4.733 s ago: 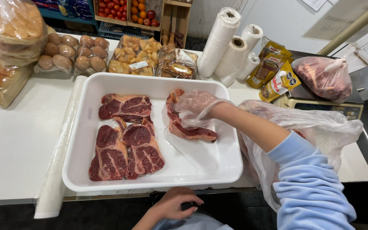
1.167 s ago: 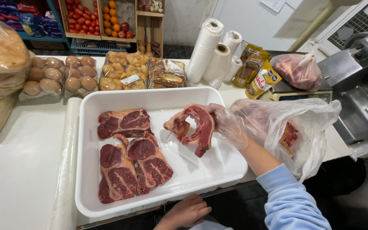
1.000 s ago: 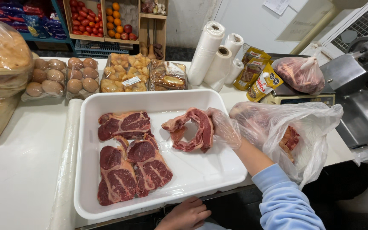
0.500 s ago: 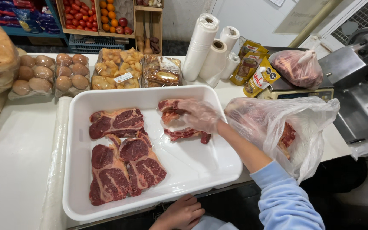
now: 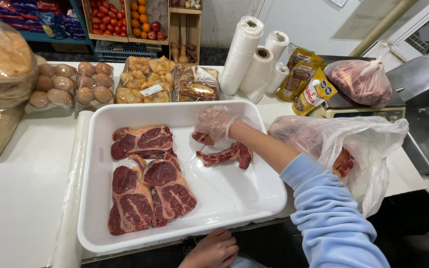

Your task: The person, wearing a plastic glove, transfers meat cuts from a plastic bag onto a white tray and then ties a bag of meat before placing it on a scale.

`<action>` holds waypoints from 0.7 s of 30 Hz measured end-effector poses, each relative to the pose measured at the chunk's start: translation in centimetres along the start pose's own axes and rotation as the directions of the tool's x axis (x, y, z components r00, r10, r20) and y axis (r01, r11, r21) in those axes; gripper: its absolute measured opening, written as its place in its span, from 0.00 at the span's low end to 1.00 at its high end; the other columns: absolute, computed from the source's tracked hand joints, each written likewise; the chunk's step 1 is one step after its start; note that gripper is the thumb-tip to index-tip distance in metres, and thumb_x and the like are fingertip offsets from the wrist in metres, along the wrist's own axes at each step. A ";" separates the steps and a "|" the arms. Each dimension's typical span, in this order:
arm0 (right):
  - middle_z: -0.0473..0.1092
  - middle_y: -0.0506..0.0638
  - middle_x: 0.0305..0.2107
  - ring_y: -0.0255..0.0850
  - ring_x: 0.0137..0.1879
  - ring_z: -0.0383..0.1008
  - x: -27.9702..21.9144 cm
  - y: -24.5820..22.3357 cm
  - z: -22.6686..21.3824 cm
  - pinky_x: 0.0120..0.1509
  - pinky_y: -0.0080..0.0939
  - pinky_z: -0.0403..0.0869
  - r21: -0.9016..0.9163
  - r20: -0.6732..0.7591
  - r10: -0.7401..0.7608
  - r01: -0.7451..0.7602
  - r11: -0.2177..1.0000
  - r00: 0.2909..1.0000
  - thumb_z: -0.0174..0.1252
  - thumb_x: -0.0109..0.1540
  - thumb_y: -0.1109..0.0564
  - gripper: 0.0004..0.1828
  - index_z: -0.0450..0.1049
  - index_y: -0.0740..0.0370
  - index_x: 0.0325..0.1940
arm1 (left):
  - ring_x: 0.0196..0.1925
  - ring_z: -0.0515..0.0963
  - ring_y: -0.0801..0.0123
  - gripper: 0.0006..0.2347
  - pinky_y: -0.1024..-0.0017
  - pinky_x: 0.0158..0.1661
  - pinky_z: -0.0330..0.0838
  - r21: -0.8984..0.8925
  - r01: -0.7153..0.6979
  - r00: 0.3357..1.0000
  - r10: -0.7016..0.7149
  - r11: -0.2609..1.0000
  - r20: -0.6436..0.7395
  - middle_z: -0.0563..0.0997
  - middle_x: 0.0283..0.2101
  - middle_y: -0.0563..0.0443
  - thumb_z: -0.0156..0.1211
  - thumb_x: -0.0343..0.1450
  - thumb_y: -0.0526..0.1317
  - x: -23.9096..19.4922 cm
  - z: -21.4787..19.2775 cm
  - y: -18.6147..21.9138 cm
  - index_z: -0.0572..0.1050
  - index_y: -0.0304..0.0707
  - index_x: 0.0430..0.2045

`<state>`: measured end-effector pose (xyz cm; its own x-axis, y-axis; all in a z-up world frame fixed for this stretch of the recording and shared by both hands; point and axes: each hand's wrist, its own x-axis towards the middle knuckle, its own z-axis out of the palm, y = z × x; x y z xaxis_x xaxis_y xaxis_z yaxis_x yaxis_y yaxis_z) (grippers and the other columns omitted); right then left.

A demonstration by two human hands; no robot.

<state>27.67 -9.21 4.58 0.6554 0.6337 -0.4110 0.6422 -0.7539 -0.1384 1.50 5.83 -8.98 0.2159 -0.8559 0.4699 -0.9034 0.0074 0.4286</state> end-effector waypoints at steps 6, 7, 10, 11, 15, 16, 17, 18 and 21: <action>0.71 0.47 0.37 0.46 0.44 0.69 -0.7 3.2 3.0 0.52 0.46 0.69 -0.301 -0.110 -0.351 0.306 0.903 0.930 0.55 0.57 0.61 0.11 0.72 0.48 0.42 | 0.30 0.67 0.63 0.07 0.70 0.39 0.60 0.047 -0.027 1.000 0.027 0.999 -0.007 0.67 0.24 0.54 0.53 0.68 0.37 -0.1 0.9 -0.4 0.66 0.40 0.18; 0.68 0.48 0.42 0.49 0.50 0.66 -1.1 3.7 3.3 0.54 0.48 0.67 -0.369 -0.100 -0.379 0.320 0.872 0.920 0.55 0.57 0.59 0.12 0.71 0.47 0.44 | 0.30 0.67 0.64 0.07 0.70 0.39 0.61 0.063 -0.037 0.999 0.038 0.997 -0.009 0.67 0.23 0.54 0.53 0.68 0.36 -0.1 1.1 -0.5 0.66 0.39 0.18; 0.64 0.48 0.36 0.48 0.43 0.64 -2.1 4.1 3.7 0.45 0.49 0.66 -0.520 -0.173 -0.481 0.335 0.786 0.860 0.52 0.58 0.47 0.07 0.70 0.49 0.35 | 0.30 0.67 0.64 0.08 0.71 0.38 0.61 0.074 -0.051 0.999 0.052 0.996 -0.010 0.66 0.24 0.53 0.53 0.68 0.36 -0.3 1.5 -0.7 0.65 0.39 0.18; 0.64 0.46 0.24 0.44 0.31 0.65 -2.4 4.1 3.7 0.34 0.48 0.66 -0.602 -0.245 -0.556 0.325 0.729 0.794 0.49 0.59 0.35 0.20 0.69 0.50 0.23 | 0.30 0.67 0.64 0.08 0.71 0.37 0.61 0.071 -0.054 0.998 0.055 0.996 -0.013 0.66 0.24 0.53 0.53 0.68 0.35 -0.3 1.7 -0.7 0.65 0.39 0.18; 0.68 0.47 0.47 0.43 0.52 0.68 -3.0 4.7 3.0 0.58 0.40 0.66 -0.312 -0.354 -0.663 0.585 0.749 0.660 0.45 0.65 0.53 0.12 0.73 0.52 0.47 | 0.27 0.66 0.65 0.09 0.72 0.37 0.62 0.085 -0.051 0.998 0.055 0.995 -0.036 0.65 0.22 0.54 0.53 0.69 0.33 -0.2 1.3 -0.6 0.65 0.39 0.17; 0.67 0.53 0.29 0.44 0.34 0.67 -3.7 3.3 1.3 0.35 0.39 0.67 -0.916 0.038 -0.726 0.315 0.249 0.687 0.45 0.59 0.57 0.07 0.68 0.60 0.31 | 0.29 0.67 0.65 0.08 0.71 0.39 0.62 0.088 -0.055 0.998 0.057 0.995 -0.015 0.65 0.23 0.53 0.53 0.69 0.34 -0.3 1.6 -0.8 0.65 0.39 0.18; 0.66 0.59 0.11 0.46 0.15 0.66 -4.6 1.8 -0.1 0.13 0.39 0.67 -0.854 0.315 -0.478 0.025 -0.520 0.820 0.44 0.52 0.60 0.11 0.63 0.68 0.16 | 0.31 0.67 0.64 0.07 0.71 0.42 0.62 0.086 -0.060 0.998 0.060 0.994 0.008 0.66 0.24 0.53 0.52 0.69 0.35 -0.6 1.8 -0.8 0.66 0.39 0.19; 0.66 0.59 0.11 0.46 0.15 0.66 -4.5 1.9 -0.1 0.13 0.39 0.67 -0.856 0.313 -0.480 0.025 -0.516 0.820 0.44 0.52 0.60 0.11 0.63 0.68 0.16 | 0.31 0.67 0.64 0.07 0.71 0.42 0.62 0.084 -0.059 0.998 0.058 0.995 0.011 0.66 0.24 0.53 0.52 0.69 0.35 -0.6 1.7 -0.8 0.66 0.39 0.19; 0.66 0.62 0.12 0.50 0.16 0.66 -4.9 2.1 -0.5 0.15 0.44 0.68 -0.944 0.188 -0.550 -0.005 -0.330 0.813 0.44 0.49 0.63 0.08 0.66 0.68 0.16 | 0.30 0.67 0.65 0.07 0.71 0.41 0.62 0.108 -0.068 0.998 0.067 0.992 0.011 0.66 0.24 0.54 0.53 0.68 0.35 -0.2 1.4 -0.6 0.66 0.39 0.18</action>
<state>25.97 -13.82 6.79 0.1049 0.8977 -0.4279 0.1600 0.4094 0.8982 1.45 5.31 -10.44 0.1505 -0.8592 0.4890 -0.9507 0.0098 0.3098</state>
